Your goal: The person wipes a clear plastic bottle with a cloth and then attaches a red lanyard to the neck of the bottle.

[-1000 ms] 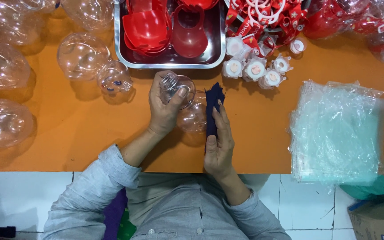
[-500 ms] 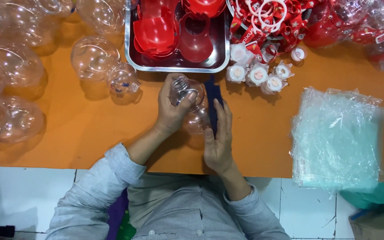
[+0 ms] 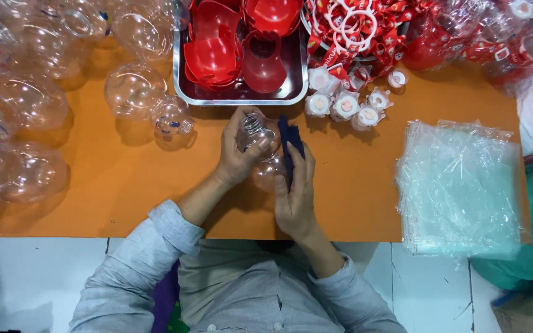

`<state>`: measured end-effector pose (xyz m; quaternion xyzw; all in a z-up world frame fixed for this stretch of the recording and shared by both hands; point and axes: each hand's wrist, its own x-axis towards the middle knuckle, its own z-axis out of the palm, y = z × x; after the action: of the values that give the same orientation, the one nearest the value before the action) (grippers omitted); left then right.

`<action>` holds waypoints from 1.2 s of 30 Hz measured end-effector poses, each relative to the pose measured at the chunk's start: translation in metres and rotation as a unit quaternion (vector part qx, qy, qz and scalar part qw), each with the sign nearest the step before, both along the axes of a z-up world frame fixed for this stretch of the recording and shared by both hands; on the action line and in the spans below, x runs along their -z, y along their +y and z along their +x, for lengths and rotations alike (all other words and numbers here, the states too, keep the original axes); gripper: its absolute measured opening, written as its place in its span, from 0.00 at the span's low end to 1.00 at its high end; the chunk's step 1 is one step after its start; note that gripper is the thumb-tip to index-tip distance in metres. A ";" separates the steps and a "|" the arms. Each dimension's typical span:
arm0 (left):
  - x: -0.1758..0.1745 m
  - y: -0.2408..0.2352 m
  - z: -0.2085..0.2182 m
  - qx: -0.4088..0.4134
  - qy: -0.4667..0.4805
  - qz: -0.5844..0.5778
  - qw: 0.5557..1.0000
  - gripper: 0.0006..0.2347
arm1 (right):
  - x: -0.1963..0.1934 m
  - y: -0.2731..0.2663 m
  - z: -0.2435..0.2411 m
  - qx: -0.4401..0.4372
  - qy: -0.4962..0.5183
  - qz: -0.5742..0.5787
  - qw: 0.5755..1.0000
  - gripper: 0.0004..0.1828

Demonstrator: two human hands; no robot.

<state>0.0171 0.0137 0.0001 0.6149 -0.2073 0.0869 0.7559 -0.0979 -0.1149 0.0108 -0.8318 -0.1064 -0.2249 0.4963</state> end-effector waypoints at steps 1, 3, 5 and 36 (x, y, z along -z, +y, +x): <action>0.002 0.000 0.000 0.000 -0.007 0.000 1.000 0.24 | -0.003 0.001 -0.001 0.000 -0.007 0.000 1.000 0.32; 0.005 0.002 0.003 -0.008 0.002 0.008 1.000 0.24 | -0.008 0.004 0.001 0.001 -0.019 -0.022 1.000 0.31; 0.010 0.000 0.004 -0.021 0.008 -0.003 1.000 0.22 | -0.002 0.007 -0.006 -0.005 -0.026 -0.035 0.999 0.34; 0.005 -0.008 -0.010 0.077 0.014 -0.005 0.997 0.19 | 0.019 -0.003 -0.033 0.001 -0.057 0.119 0.991 0.31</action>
<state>0.0074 0.0053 -0.0051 0.5944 -0.2430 0.0203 0.7663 -0.1309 -0.1176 -0.0087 -0.7526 -0.1066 -0.2834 0.5848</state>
